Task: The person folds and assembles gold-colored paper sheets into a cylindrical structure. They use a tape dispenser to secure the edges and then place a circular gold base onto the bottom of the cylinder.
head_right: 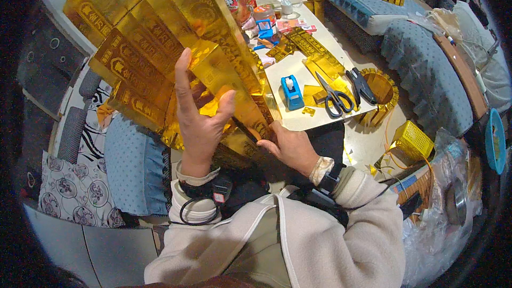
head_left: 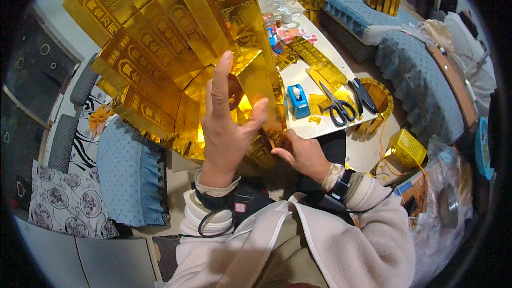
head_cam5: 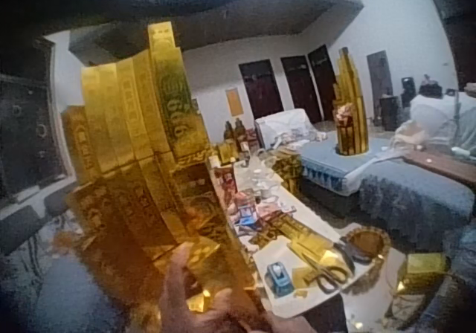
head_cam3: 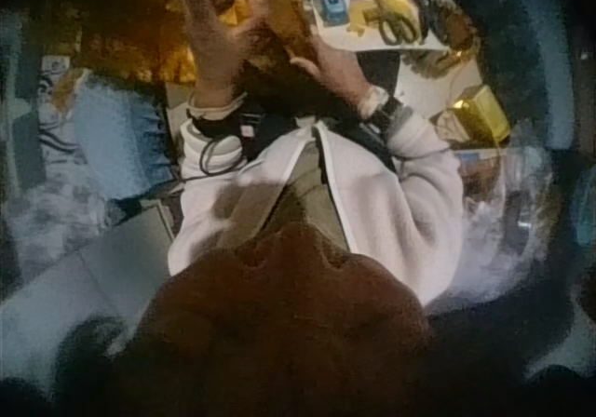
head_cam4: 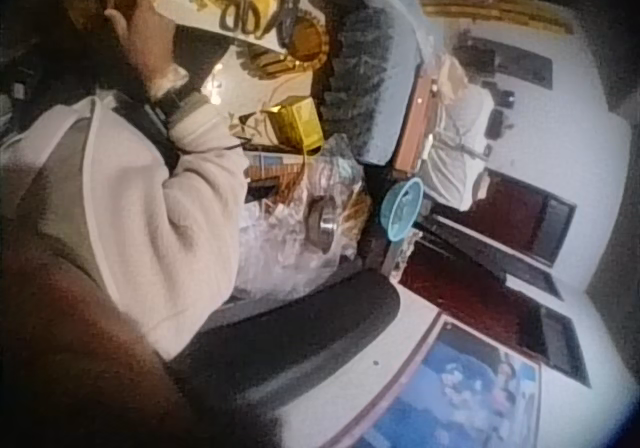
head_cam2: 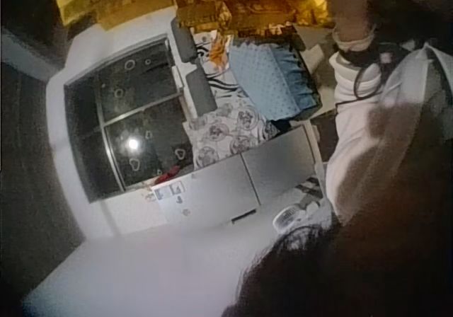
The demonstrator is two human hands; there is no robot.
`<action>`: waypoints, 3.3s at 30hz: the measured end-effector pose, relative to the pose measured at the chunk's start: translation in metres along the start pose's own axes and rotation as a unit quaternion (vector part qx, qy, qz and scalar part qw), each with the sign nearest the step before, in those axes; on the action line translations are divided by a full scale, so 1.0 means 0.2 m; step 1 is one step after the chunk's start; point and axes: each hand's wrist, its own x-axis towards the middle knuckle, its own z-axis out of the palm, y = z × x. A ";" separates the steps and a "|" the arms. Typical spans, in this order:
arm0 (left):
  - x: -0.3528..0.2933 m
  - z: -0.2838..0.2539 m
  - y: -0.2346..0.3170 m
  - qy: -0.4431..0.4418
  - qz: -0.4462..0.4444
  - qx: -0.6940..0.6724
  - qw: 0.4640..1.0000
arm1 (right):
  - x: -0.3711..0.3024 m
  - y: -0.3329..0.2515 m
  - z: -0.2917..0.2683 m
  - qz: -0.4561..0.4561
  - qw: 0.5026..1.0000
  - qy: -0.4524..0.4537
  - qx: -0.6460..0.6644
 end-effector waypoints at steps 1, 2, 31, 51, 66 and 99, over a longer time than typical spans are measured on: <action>0.00 -0.01 -0.01 0.000 -0.009 -0.006 1.000 | 0.01 0.00 0.01 -0.008 1.000 0.006 0.013; 0.00 -0.03 -0.02 0.001 -0.018 -0.013 1.000 | 0.02 -0.01 0.03 -0.006 1.000 -0.001 0.027; -0.01 -0.51 -0.10 0.085 -0.039 -0.004 0.996 | 0.28 -0.28 0.03 -0.165 0.970 0.146 0.103; 0.40 -0.41 0.10 0.117 0.027 0.342 0.932 | 0.43 -0.47 0.06 -0.132 0.957 0.228 0.121; 0.40 -0.42 0.03 0.098 0.031 0.185 0.977 | 0.40 -0.47 0.11 -0.098 0.953 0.249 0.142; 0.40 -0.40 -0.02 0.094 0.078 0.104 0.987 | 0.39 -0.34 0.20 -0.119 0.910 0.213 0.336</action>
